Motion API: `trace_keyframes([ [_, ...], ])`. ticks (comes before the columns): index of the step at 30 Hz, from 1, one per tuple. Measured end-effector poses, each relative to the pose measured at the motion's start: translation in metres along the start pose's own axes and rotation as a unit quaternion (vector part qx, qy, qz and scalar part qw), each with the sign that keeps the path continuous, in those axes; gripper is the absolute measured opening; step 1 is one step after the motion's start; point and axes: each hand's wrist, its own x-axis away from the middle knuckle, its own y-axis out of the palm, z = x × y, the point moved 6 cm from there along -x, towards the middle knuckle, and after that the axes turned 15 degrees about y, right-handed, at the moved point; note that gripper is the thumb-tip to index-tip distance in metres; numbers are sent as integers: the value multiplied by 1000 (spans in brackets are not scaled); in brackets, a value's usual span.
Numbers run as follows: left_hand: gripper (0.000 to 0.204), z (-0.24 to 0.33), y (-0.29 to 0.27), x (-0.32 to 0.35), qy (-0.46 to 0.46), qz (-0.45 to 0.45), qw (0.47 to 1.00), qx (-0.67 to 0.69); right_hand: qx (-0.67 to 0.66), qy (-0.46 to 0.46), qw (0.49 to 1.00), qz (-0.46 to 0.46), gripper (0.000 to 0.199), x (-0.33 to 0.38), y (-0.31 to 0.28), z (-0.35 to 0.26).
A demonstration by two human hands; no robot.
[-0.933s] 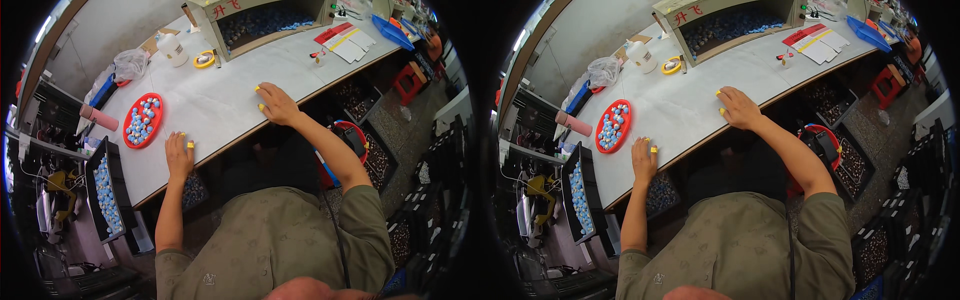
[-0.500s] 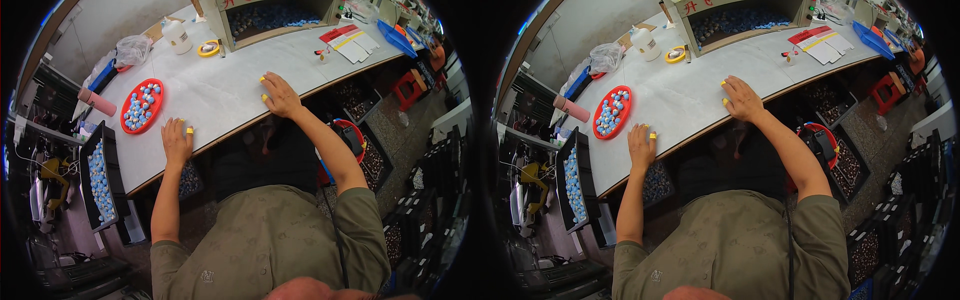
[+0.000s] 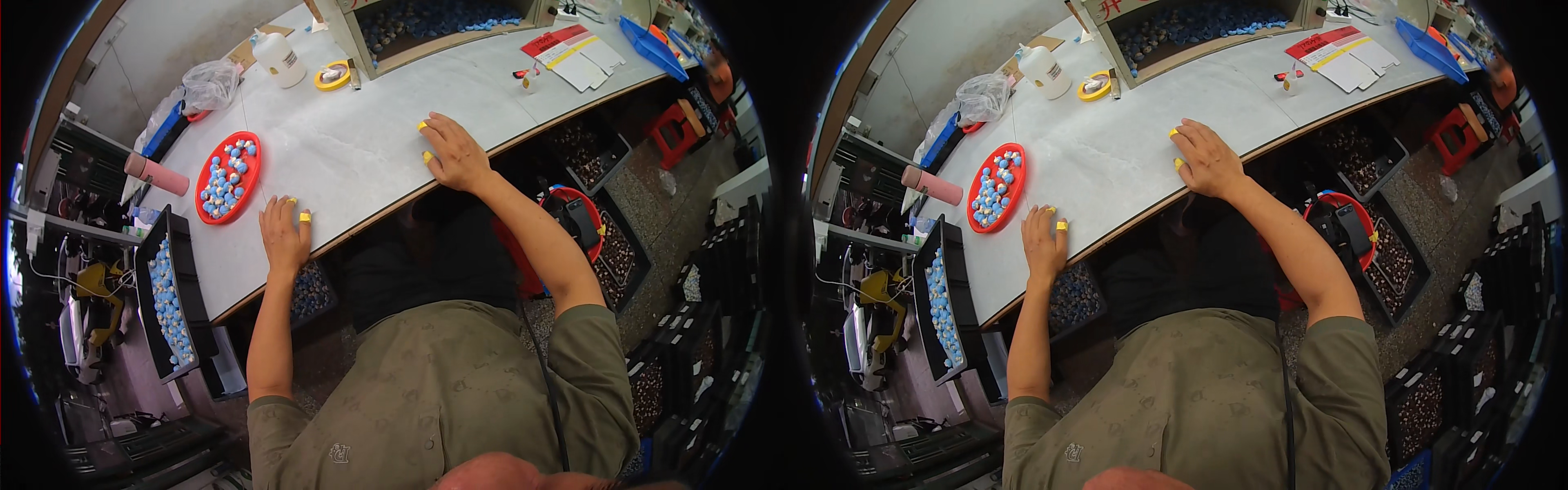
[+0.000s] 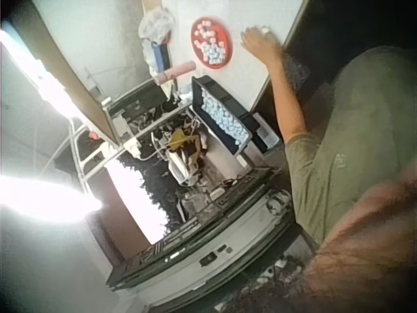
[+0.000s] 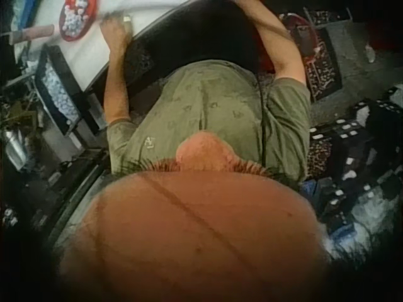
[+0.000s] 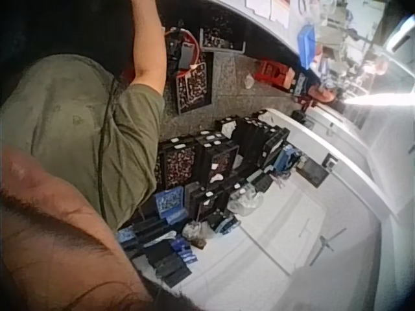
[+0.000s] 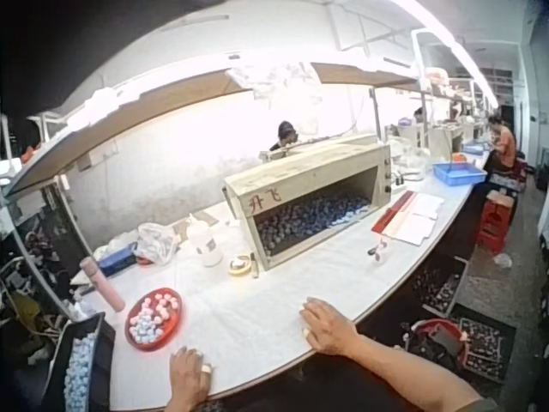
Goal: The person repeatedly picks small blue and white balls from a red tray, joins them by hand, applies glue from a small bottle, and places the assembled units into a nearby box. The process is repeated continuously throughout the clip.
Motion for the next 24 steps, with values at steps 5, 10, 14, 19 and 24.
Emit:
trace_keyframes([
  [5, 38, -1, -1, 0, 2, 1, 1000, -9, -9, -5, 1000, 5, 45, -1, -2, -1],
  [10, 37, 0, -2, -1, -4, -2, 1000, -16, -15, -5, 1000, 14, 44, 0, -2, 1],
  [14, 37, 2, -4, -3, -8, -5, 1000, -21, -11, -6, 1000, 18, 44, 1, -2, 2],
  [19, 38, -1, -3, 1, -2, 7, 1000, -16, -9, -5, 1000, 16, 43, 0, 1, 1],
  [24, 38, 1, -5, 0, -3, 27, 999, -19, -2, -7, 1000, 13, 42, 1, 2, 2],
])
